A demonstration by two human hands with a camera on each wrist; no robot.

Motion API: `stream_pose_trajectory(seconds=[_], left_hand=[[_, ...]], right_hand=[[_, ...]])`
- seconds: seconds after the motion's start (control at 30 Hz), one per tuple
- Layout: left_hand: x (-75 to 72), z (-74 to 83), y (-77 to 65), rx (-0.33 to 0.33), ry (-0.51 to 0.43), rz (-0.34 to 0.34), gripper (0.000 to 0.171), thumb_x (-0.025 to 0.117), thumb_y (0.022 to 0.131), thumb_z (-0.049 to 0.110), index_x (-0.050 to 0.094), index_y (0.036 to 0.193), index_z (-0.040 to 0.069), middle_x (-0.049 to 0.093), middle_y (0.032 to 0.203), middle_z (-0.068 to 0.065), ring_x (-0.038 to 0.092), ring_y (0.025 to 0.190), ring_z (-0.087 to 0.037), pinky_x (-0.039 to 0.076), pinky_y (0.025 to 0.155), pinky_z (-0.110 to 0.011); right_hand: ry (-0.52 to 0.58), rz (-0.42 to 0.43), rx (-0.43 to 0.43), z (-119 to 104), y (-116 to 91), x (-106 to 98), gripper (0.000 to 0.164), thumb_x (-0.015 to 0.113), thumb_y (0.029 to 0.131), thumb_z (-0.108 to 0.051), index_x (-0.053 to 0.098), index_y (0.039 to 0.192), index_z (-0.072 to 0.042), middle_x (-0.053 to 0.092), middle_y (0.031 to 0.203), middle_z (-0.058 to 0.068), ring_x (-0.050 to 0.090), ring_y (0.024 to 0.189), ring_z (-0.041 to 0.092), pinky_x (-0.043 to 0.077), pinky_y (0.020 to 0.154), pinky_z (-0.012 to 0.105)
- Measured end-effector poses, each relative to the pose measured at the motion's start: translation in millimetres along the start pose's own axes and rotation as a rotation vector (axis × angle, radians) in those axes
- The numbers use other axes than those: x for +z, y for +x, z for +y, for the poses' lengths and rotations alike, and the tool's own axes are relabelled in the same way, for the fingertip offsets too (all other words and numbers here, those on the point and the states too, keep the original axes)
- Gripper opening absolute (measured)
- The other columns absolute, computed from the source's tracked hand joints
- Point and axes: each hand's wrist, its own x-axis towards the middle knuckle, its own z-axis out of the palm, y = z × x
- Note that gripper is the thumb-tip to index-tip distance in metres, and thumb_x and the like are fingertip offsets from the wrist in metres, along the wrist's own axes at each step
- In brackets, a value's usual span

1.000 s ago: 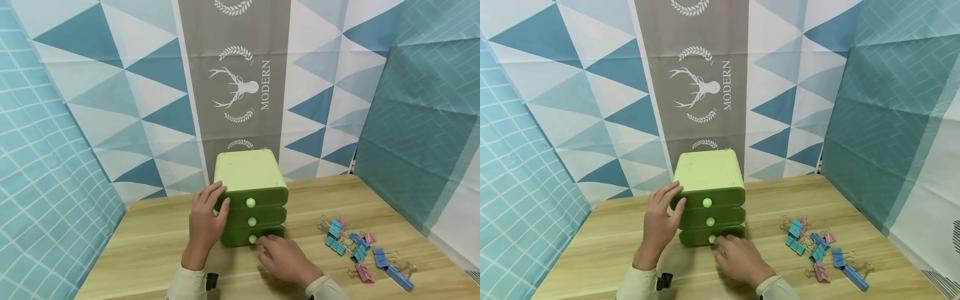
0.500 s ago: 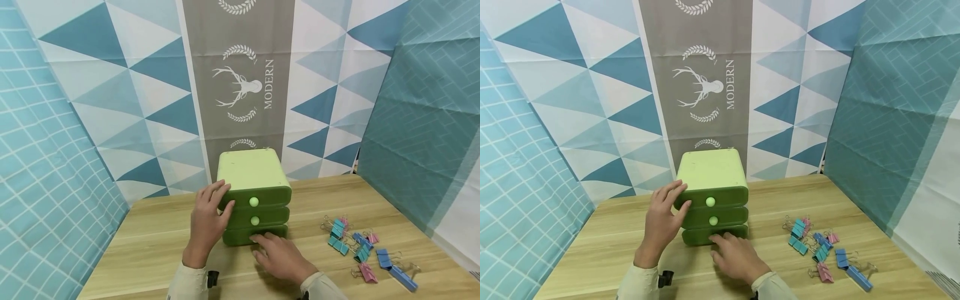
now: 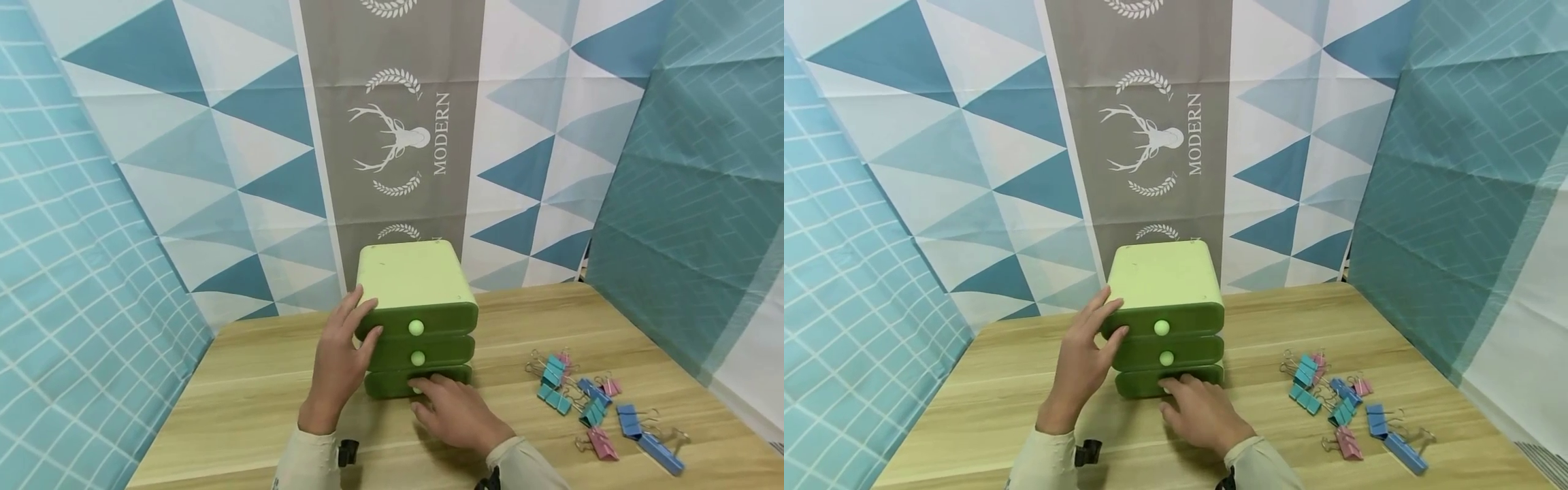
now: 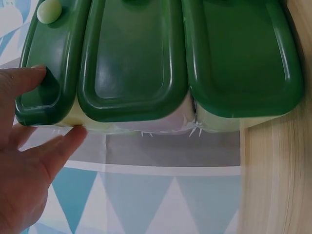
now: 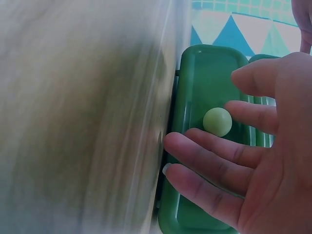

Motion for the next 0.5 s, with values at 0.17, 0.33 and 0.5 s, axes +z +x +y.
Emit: stream_pose_trajectory(seconds=[0.17,0.33,0.5], left_hand=[[-5.6,-3.6,-0.6,-0.004,-0.024,-0.1,0.068,0.075,0.079,0.015,0.044,0.139,0.021,0.029,0.149,-0.003,0.054,0.113,-0.017,0.049,0.068,-0.028],[-7.7,-8.1,-0.9,0.008,0.072,-0.225,0.096,0.08,0.073,0.014,0.022,0.148,0.025,0.014,0.154,-0.002,0.06,0.086,-0.015,0.046,0.06,-0.025],[-5.2,-10.5,-3.7,0.019,0.104,-0.26,0.104,0.081,0.071,0.009,0.015,0.15,0.026,0.01,0.155,-0.003,0.05,0.117,-0.022,0.05,0.07,-0.032]], right_hand=[[0.005,0.004,0.005,0.8,5.0,0.2,0.035,0.051,0.094,-0.037,0.06,0.123,-0.02,0.062,0.11,-0.002,0.058,0.095,0.014,0.049,0.072,0.037],[0.029,0.002,0.02,1.7,6.6,-3.1,0.035,0.051,0.094,-0.037,0.061,0.123,-0.021,0.061,0.112,-0.002,0.058,0.1,0.017,0.048,0.076,0.04],[0.039,-0.008,0.046,0.8,3.6,-0.4,0.036,0.05,0.094,-0.038,0.06,0.124,-0.022,0.061,0.115,-0.002,0.057,0.102,0.017,0.048,0.077,0.041]])
